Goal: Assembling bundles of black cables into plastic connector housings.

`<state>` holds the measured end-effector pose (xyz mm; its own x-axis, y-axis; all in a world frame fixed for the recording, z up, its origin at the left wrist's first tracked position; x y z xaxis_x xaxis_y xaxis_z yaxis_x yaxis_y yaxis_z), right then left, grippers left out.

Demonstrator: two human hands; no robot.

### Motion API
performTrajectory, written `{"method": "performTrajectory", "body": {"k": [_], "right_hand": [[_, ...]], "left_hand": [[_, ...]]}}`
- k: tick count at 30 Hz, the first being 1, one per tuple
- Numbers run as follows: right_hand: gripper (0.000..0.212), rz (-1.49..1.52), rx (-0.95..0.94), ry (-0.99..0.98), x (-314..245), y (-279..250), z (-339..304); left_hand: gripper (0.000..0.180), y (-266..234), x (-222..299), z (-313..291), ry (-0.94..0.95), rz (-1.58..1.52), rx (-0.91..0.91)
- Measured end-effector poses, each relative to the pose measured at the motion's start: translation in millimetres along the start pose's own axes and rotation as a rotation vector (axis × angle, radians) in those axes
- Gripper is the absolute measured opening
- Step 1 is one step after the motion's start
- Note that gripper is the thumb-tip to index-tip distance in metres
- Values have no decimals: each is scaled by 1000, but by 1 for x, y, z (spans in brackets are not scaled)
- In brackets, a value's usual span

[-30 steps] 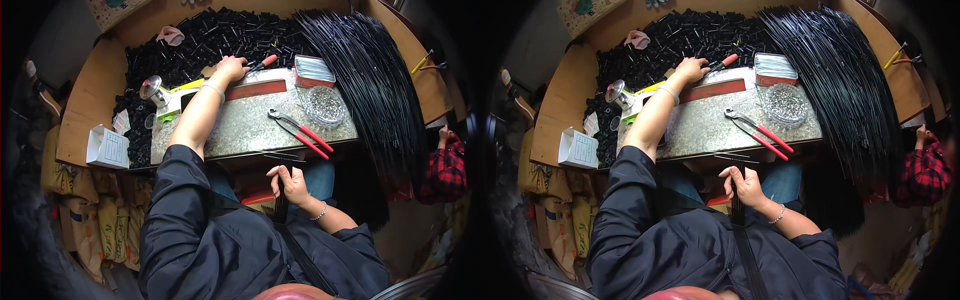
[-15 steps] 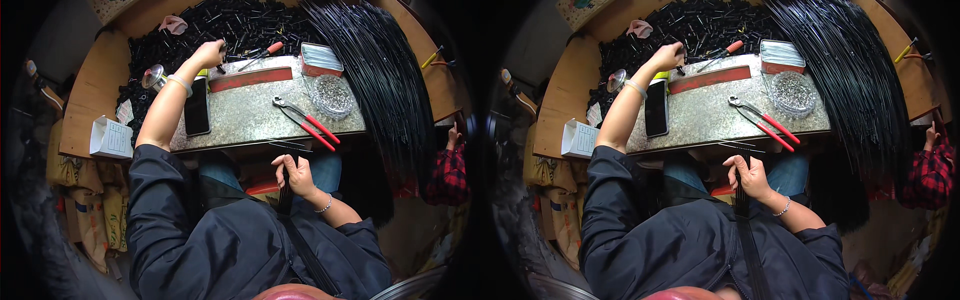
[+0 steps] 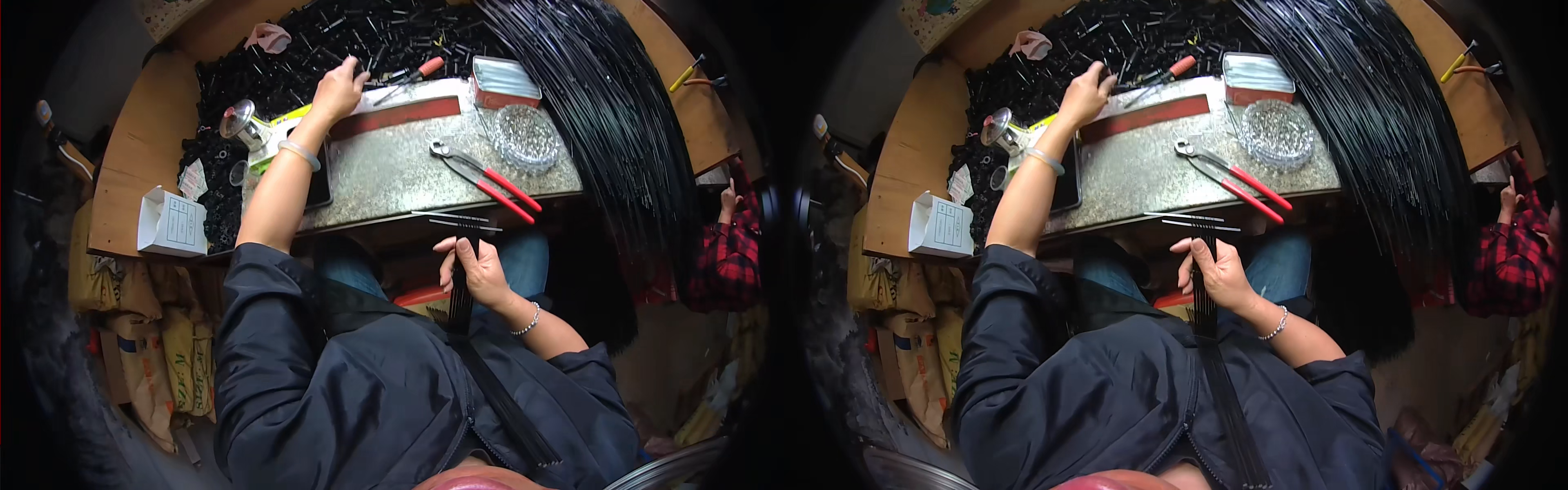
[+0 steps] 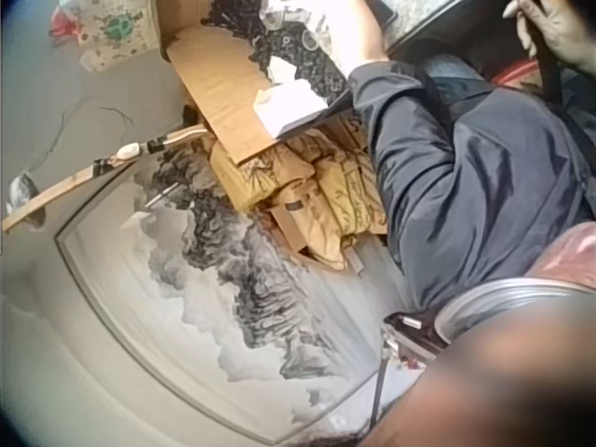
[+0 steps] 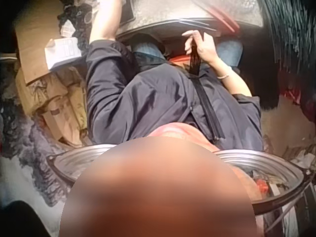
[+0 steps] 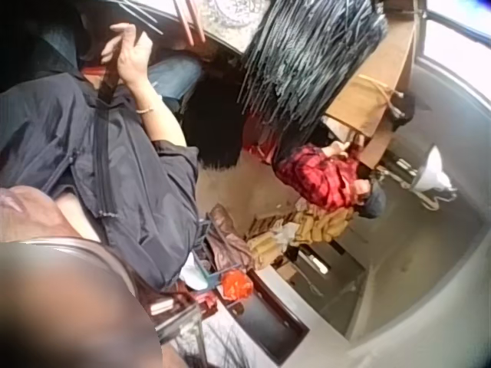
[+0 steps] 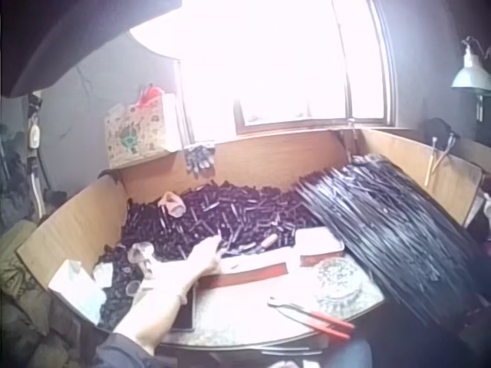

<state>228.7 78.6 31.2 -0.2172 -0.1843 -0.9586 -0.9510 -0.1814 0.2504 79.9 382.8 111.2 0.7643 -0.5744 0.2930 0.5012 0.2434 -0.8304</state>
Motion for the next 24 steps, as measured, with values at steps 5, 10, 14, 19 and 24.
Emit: {"method": "performTrajectory", "body": {"k": [5,10,14,19,24], "right_hand": [[36,52,45,-27,6,1,-7],[33,58,49,-61,-1,10,-9],[34,50,36,-46,2,20,-10],[33,90,4,-35,3,32,-12],[29,80,-5,-44,6,33,-14]], "left_hand": [[19,-21,82,-72,-186,-1206,-110],[20,-15,116,-183,-543,-1686,-251],[21,-26,136,-213,-556,-1844,-228],[20,-27,146,-219,-504,-1788,-231],[24,-12,141,-224,-689,-1946,-187]]}}
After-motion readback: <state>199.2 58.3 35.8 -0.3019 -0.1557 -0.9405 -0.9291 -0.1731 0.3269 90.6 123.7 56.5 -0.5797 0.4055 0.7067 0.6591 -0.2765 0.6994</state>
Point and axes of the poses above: each hand's wrist, its own z-axis towards the middle knuckle, its own y-axis out of the palm, x = y × z, the point moved 8 cm from there along z, towards the middle knuckle, and after that the axes turned 3 degrees about y, right-handed, at the moved point
